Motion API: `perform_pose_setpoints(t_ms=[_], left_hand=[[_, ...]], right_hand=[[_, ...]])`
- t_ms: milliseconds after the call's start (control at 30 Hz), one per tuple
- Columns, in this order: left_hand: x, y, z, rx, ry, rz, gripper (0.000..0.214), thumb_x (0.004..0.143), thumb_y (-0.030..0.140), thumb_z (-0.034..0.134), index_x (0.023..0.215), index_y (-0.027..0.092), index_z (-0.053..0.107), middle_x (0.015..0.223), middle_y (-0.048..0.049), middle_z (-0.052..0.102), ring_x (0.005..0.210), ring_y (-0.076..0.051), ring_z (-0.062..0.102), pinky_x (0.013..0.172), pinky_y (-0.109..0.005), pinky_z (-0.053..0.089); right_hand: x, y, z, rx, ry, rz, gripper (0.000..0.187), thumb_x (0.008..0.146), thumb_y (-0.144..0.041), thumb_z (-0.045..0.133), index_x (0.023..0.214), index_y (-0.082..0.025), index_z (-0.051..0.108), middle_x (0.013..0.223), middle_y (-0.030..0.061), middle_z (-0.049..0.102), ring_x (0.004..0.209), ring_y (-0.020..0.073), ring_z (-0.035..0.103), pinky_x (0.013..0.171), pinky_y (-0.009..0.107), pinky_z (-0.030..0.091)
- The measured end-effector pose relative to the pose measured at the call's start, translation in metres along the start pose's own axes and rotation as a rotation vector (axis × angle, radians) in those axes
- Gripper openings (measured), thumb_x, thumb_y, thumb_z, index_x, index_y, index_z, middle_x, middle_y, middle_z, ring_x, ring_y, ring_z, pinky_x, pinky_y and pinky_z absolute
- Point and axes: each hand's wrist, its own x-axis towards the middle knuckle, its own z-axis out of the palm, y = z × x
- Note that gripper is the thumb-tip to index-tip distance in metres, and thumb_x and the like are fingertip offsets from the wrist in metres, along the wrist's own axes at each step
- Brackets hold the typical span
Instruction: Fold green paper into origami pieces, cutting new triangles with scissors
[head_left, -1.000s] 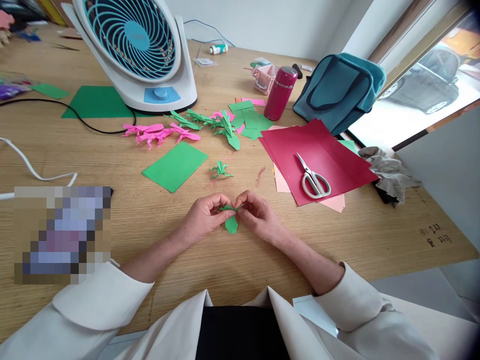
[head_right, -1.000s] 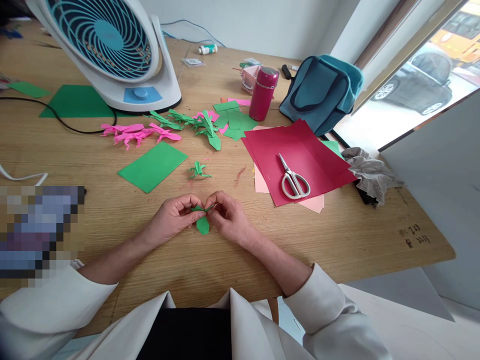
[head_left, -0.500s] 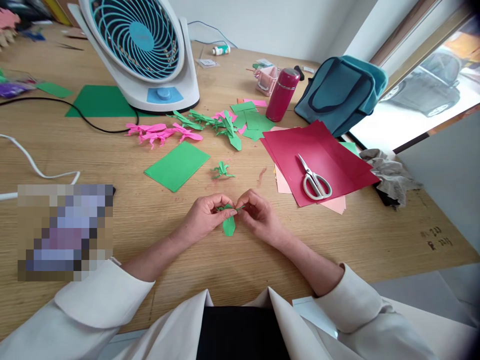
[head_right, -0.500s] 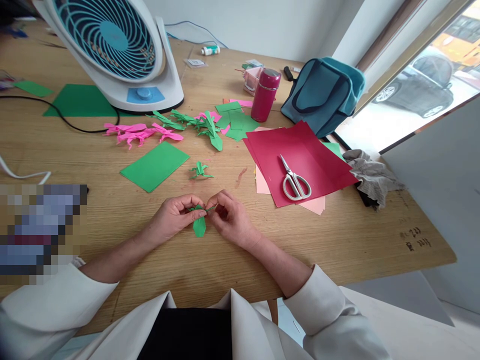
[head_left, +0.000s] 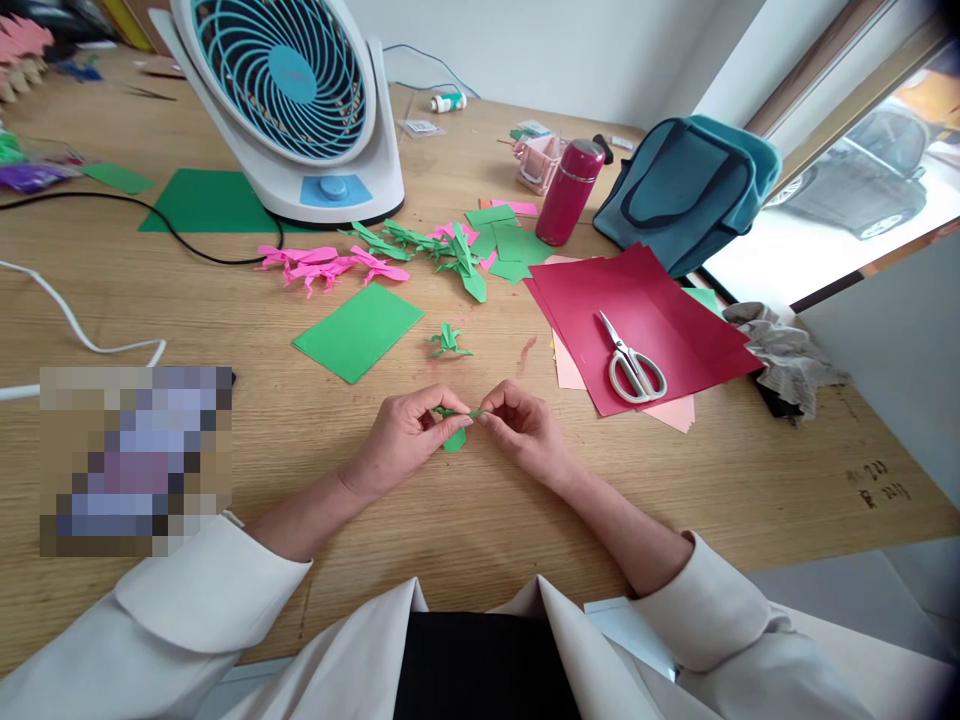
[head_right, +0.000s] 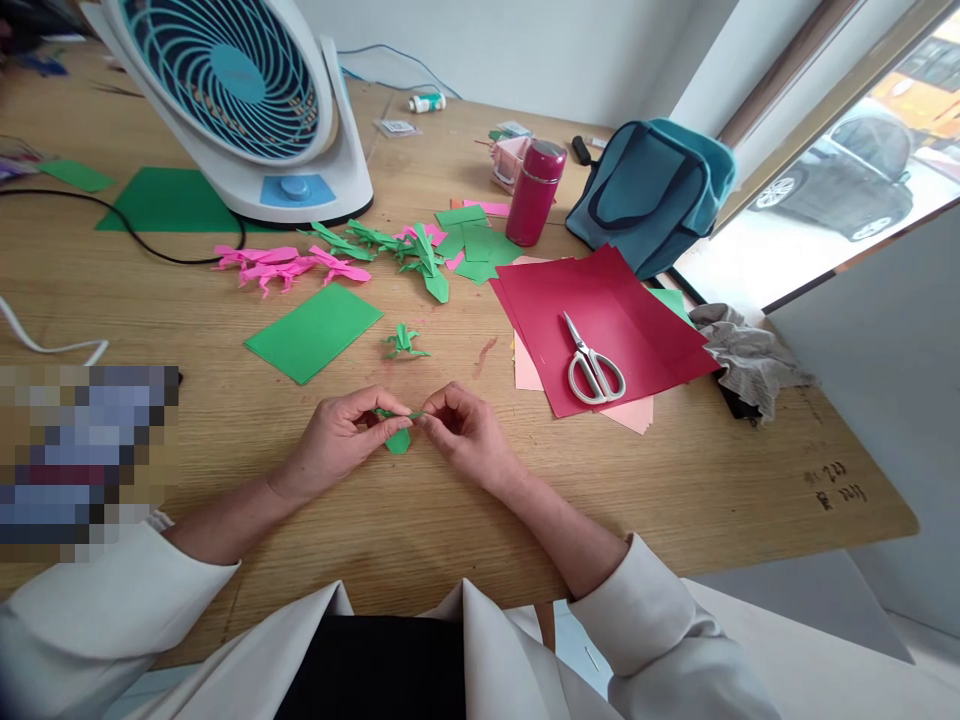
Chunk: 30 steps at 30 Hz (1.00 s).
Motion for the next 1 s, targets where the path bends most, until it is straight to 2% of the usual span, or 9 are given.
perform_pose_setpoints(t_ms=[267,367,567,800,1000], left_hand=[[-0.002,-0.001,-0.002,0.165,-0.002,0.183,0.017,0.09,0.035,0.062,0.087,0.02,0.069,0.074,0.0003,0.066,0.057,-0.01,0.048,0.058,-0.023,0.039],[-0.003,0.0,-0.002,0.175,-0.009,0.214,0.015,0.091,0.033,0.062,0.087,0.02,0.069,0.075,0.0009,0.066,0.058,-0.01,0.048,0.06,-0.023,0.039],[-0.004,0.001,0.002,0.21,0.013,0.178,0.014,0.089,0.034,0.064,0.088,0.021,0.068,0.078,0.0009,0.067,0.058,-0.01,0.048,0.061,-0.024,0.04],[-0.003,0.005,0.0,0.214,0.001,0.251,0.011,0.09,0.03,0.062,0.086,0.021,0.068,0.076,0.0008,0.066,0.063,-0.011,0.052,0.065,-0.024,0.041],[-0.004,0.006,0.002,0.135,-0.01,0.134,0.011,0.086,0.03,0.067,0.091,0.021,0.069,0.081,0.0019,0.07,0.056,-0.008,0.049,0.058,-0.023,0.039]], right_hand=[[0.005,-0.012,-0.012,0.052,-0.128,0.197,0.042,0.09,-0.057,0.053,0.077,-0.018,0.062,0.064,-0.0014,0.052,0.063,0.0131,0.046,0.061,0.027,0.034],[0.006,-0.013,-0.014,0.045,-0.138,0.236,0.043,0.085,-0.06,0.058,0.075,-0.018,0.062,0.062,-0.0019,0.052,0.06,0.0121,0.043,0.058,0.026,0.03],[0.007,-0.014,-0.015,0.089,-0.156,0.3,0.04,0.075,-0.057,0.069,0.074,-0.017,0.063,0.062,-0.0023,0.053,0.061,0.0114,0.043,0.057,0.025,0.029],[0.008,-0.018,-0.014,0.126,-0.151,0.365,0.04,0.067,-0.055,0.076,0.072,-0.016,0.066,0.061,-0.0021,0.054,0.059,0.0104,0.042,0.055,0.024,0.028],[0.008,-0.017,-0.014,0.159,-0.129,0.381,0.037,0.067,-0.051,0.076,0.071,-0.016,0.066,0.061,-0.002,0.055,0.06,0.0102,0.044,0.056,0.024,0.03]])
